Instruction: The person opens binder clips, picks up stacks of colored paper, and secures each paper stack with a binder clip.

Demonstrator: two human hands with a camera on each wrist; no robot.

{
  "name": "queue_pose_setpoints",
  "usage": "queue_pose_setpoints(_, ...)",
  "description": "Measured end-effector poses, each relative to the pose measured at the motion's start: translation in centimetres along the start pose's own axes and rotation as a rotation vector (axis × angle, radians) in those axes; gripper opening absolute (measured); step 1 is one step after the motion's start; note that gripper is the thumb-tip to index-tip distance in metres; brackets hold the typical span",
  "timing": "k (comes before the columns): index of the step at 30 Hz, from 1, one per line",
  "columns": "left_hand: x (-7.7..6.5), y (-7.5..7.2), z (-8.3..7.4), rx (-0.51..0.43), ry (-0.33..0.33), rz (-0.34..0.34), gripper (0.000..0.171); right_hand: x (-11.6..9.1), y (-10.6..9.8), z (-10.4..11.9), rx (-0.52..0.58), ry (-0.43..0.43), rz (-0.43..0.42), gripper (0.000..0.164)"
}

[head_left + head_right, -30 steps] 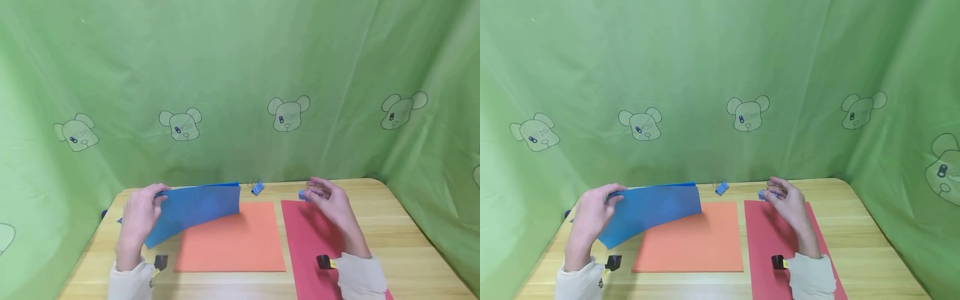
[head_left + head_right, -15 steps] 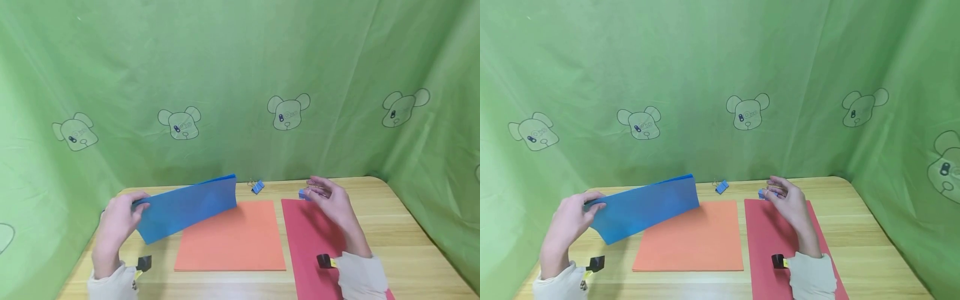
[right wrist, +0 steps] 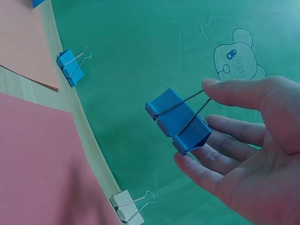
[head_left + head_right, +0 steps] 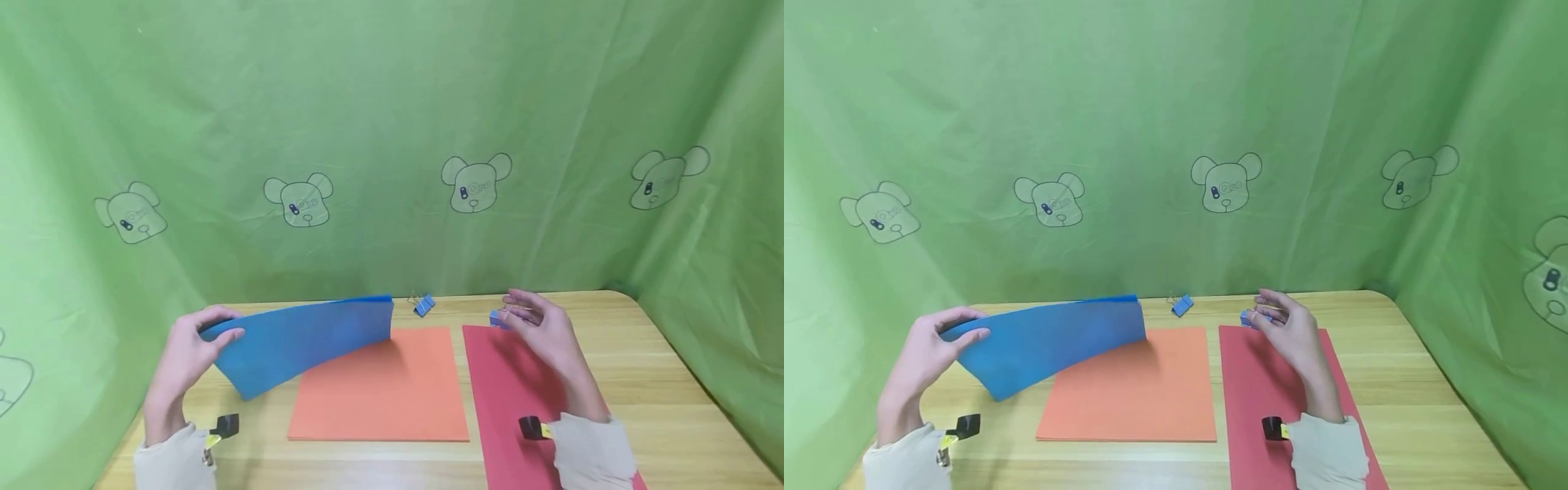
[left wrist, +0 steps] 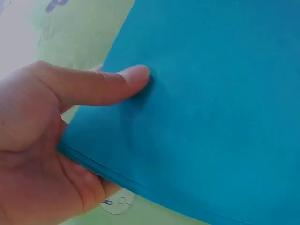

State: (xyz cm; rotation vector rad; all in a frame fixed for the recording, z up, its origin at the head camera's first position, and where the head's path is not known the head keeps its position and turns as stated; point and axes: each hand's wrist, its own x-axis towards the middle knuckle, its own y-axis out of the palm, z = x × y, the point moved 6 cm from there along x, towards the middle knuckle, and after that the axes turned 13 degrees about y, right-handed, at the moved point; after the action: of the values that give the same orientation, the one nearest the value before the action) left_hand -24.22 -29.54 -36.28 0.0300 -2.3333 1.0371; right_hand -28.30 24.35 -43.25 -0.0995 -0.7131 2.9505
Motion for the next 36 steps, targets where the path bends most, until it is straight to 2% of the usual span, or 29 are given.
queue_pose_setpoints(4, 0.0, 0.2, 0.7, -0.089, 0.012, -0.044, 0.021, 0.0, 0.1, -0.2, 0.009, 0.011, 0.009, 0.063)
queue_pose_setpoints(8, 0.0, 0.6, 1.7, -0.214, -0.038, -0.099, 0.021, 0.1, 0.1, -0.2, 0.041, 0.019, 0.019, 0.067)
queue_pose_setpoints(13, 0.1, 1.8, 3.8, -0.490, -0.118, -0.199, 0.017, 0.2, 0.0, -0.2, 0.037, 0.029, 0.014, 0.073)
queue_pose_setpoints(15, 0.0, 2.3, 4.6, -0.594, -0.127, -0.236, 0.016, 0.2, 0.1, -0.2, 0.027, 0.034, 0.016, 0.074)
queue_pose_setpoints(17, -0.2, 2.7, 5.3, -0.653, -0.126, -0.246, 0.016, 0.2, 0.1, -0.3, 0.022, 0.037, 0.022, 0.075)
queue_pose_setpoints(21, -0.7, 3.8, 6.7, -0.645, -0.165, -0.193, 0.023, 0.3, 0.2, -0.5, 0.023, 0.051, 0.029, 0.073)
queue_pose_setpoints(25, -1.3, 5.8, 8.7, -0.636, -0.264, -0.103, 0.039, 0.3, 0.3, -0.6, 0.020, 0.069, 0.032, 0.070)
queue_pose_setpoints(29, -2.2, 7.7, 10.3, -0.629, -0.329, -0.023, 0.054, 0.3, 0.5, -0.8, 0.017, 0.073, 0.039, 0.071)
queue_pose_setpoints(32, -2.8, 8.9, 11.1, -0.658, -0.358, 0.025, 0.052, 0.4, 0.5, -0.8, 0.004, 0.071, 0.034, 0.071)
queue_pose_setpoints(34, -3.2, 9.4, 11.4, -0.691, -0.361, 0.042, 0.043, 0.4, 0.5, -0.8, -0.002, 0.073, 0.029, 0.070)
queue_pose_setpoints(36, -3.3, 9.7, 11.4, -0.728, -0.318, 0.048, 0.035, 0.5, 0.6, -0.9, -0.008, 0.076, 0.024, 0.070)
